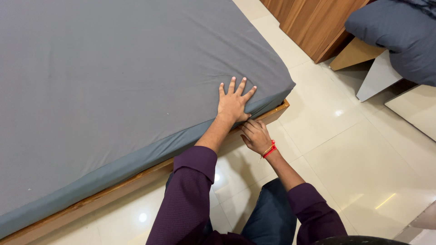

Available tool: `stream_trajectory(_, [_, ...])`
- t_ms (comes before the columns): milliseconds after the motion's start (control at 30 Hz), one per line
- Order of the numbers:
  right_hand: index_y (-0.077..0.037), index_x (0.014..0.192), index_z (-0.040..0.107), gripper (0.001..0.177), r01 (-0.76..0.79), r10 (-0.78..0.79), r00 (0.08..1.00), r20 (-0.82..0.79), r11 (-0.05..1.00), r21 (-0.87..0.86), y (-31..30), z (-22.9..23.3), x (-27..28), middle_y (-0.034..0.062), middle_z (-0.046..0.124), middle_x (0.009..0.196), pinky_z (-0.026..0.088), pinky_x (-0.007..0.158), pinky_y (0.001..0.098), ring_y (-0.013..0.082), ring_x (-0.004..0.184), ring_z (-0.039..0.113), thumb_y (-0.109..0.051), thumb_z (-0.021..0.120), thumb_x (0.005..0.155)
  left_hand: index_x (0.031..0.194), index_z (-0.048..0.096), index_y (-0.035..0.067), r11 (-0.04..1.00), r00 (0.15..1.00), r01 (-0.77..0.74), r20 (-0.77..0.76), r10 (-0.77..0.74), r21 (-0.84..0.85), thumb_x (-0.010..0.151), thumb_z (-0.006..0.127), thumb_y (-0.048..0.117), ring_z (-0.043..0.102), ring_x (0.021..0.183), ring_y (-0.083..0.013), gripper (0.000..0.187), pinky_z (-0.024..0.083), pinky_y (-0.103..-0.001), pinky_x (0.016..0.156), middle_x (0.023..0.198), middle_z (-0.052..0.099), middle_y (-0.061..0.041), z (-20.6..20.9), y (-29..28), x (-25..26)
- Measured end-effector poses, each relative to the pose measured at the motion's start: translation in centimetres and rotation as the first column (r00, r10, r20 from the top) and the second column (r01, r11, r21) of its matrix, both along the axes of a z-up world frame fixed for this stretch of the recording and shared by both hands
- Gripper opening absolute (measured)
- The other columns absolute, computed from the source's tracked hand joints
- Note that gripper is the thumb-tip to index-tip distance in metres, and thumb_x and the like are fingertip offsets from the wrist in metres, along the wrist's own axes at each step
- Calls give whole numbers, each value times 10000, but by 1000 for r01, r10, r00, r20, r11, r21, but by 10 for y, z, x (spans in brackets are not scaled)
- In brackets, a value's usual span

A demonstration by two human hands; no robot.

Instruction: The person tucks the edges and corners of a bedsheet under the mattress and smooths out the surface by hand.

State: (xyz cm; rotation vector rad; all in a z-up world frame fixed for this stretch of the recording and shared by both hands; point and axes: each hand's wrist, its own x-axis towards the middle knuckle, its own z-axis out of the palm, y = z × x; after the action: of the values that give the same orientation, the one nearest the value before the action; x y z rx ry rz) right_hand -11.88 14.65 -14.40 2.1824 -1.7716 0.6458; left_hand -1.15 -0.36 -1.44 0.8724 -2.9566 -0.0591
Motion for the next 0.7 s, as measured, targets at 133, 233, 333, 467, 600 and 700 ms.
stream_trajectory(133, [-73,1141,709,431,113,-112,993,-26,993,33,-4,-7,5,50,671,1142,371,903,517,216,1177,576,-237,842,765,1588,261,366,1000,1000,12,20,-12,10,722,820,581,154,1539,-381,1054,175,-704,1168,1678,189,-84,3,5,1])
stream_trajectory(233, [-115,1073,714,341,165,-166,986,5,983,81,-10,-17,4,21,680,1122,373,952,528,205,1178,583,-253,834,785,1499,422,236,994,991,80,-101,-87,-70,715,823,512,274,1480,-347,923,246,-675,1139,1586,344,-103,-3,6,5])
stream_trajectory(333, [-151,996,734,274,216,-219,976,18,971,102,-13,-31,4,-3,698,1090,379,1016,537,208,1220,595,-250,833,760,1291,622,124,915,878,188,-356,-320,-358,787,785,341,472,1348,-275,573,386,-575,1079,1428,556,-89,-22,20,17])
stream_trajectory(467, [-74,1225,750,496,279,-294,932,-212,955,-96,-17,-41,4,69,692,1176,316,1167,563,251,1185,589,-270,834,777,1075,690,47,925,706,192,-608,-363,-329,859,701,109,625,1035,-240,225,492,-419,919,1113,673,-69,-63,80,59])
stream_trajectory(600, [-121,1142,757,428,251,-254,966,46,966,57,-14,-32,8,21,693,1144,240,1229,612,219,1195,600,-232,834,736,1130,690,24,988,767,14,-633,-108,-152,779,669,81,647,1054,-259,357,492,-425,909,1158,699,-96,-100,107,107])
stream_trajectory(700, [-105,1118,747,431,248,-260,960,102,962,117,-14,-19,14,35,684,1114,236,1204,642,246,1187,587,-288,846,741,1196,686,27,960,877,-205,-471,95,-189,766,665,75,636,1126,-259,433,489,-438,967,1205,690,-110,-118,109,122])
